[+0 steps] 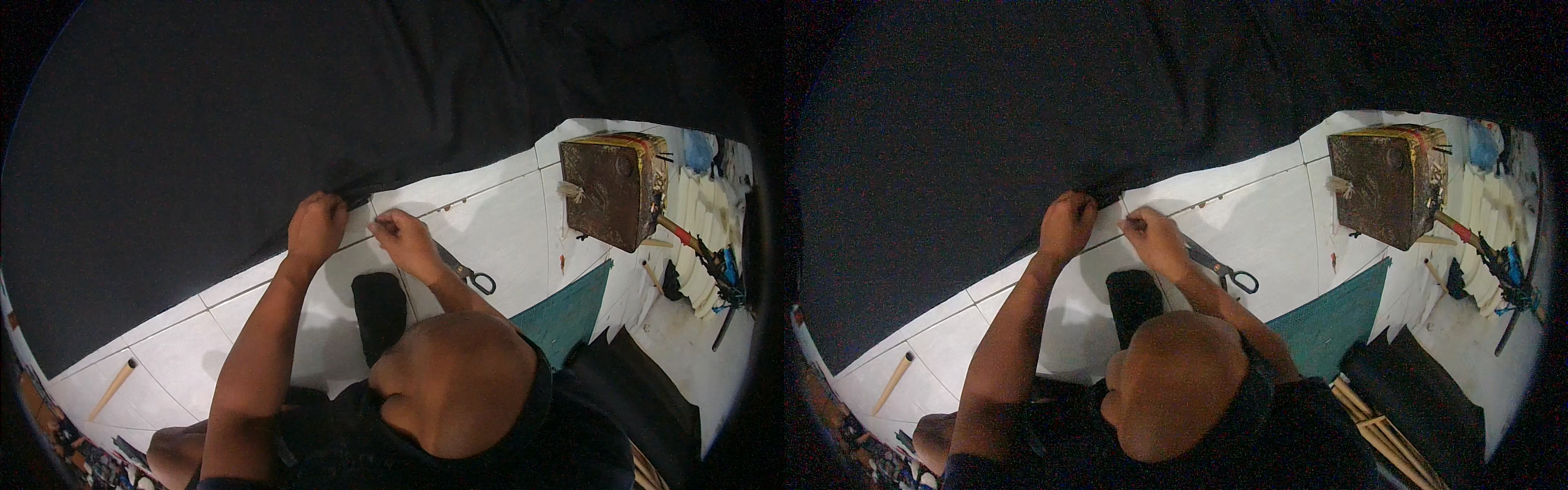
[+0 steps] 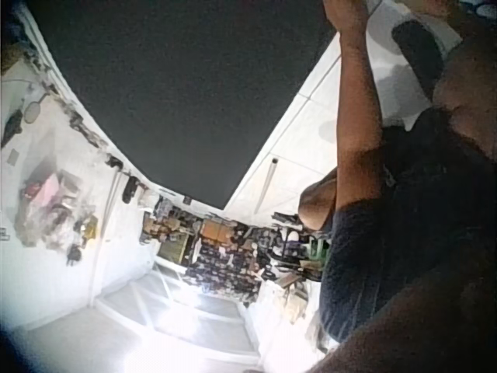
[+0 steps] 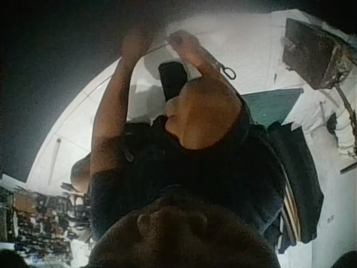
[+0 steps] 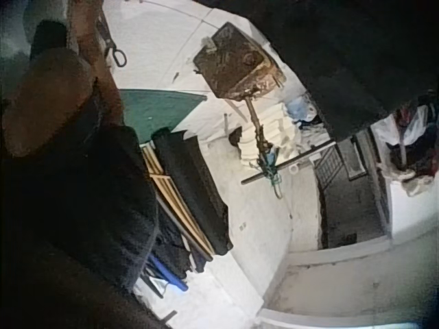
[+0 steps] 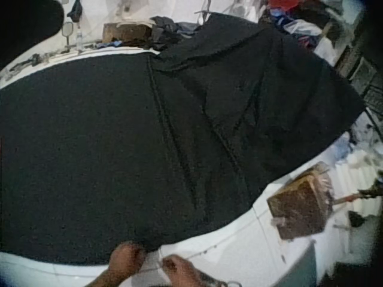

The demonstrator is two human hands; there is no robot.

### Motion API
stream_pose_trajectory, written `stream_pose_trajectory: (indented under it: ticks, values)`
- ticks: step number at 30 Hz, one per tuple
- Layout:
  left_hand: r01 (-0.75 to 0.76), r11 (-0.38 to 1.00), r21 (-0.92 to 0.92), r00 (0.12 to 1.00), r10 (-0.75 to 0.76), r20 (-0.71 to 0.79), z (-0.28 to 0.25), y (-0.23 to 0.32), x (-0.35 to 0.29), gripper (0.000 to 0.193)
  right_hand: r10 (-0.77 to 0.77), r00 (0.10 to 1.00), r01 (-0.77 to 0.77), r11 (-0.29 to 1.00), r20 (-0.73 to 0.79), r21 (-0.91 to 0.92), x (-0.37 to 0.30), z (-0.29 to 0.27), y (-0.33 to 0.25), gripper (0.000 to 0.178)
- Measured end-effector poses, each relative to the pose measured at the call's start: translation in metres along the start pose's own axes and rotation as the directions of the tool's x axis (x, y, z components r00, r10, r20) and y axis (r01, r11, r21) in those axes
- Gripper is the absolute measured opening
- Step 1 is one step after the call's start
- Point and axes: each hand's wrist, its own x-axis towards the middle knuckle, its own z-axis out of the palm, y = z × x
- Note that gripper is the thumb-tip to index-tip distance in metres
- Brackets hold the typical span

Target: The person lays out a piece of black fabric on the floor, smoothes it using a long wooden pole, and then cuts a strip from one side using shears before folding and rearranging the fabric.

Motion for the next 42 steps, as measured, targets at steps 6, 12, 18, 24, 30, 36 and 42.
stream_pose_trajectory:
  ticks: [6,12,18,24,30,36,42]
  values:
    - [0.005,0.992,-0.124,0.999,0.000,0.041,-0.007,-0.011,-0.001,0.018,0.200,0.979,-0.196,0.977,-0.043,0.078,0.026,0.023,-0.010,0.043]
    - [0.031,0.985,-0.170,0.994,-0.012,0.112,-0.012,-0.009,0.000,0.016,0.055,0.976,-0.050,0.998,-0.212,0.030,0.030,0.031,-0.006,0.035]
    - [-0.076,0.992,-0.101,0.996,0.071,-0.051,-0.004,-0.009,-0.005,0.014,0.172,0.975,-0.139,0.966,-0.142,0.218,0.030,0.028,-0.001,0.032]
    - [-0.151,0.988,0.001,0.983,0.151,-0.106,0.001,-0.009,-0.015,0.012,0.054,0.989,-0.066,0.994,-0.136,-0.086,0.037,0.026,-0.003,0.015]
    - [-0.089,0.995,0.035,0.984,0.094,-0.150,0.004,-0.007,-0.016,0.014,0.177,0.976,-0.172,0.984,-0.130,0.051,0.034,0.028,-0.008,0.013]
    - [-0.040,0.998,0.049,0.993,0.045,-0.111,0.002,-0.006,-0.016,0.015,0.175,0.969,-0.154,0.980,-0.175,0.126,0.033,0.033,-0.001,0.010]
    - [-0.196,0.976,0.092,0.958,0.211,-0.195,0.004,-0.008,-0.018,0.013,0.214,0.963,-0.186,0.968,-0.166,0.171,0.034,0.027,0.000,0.013]
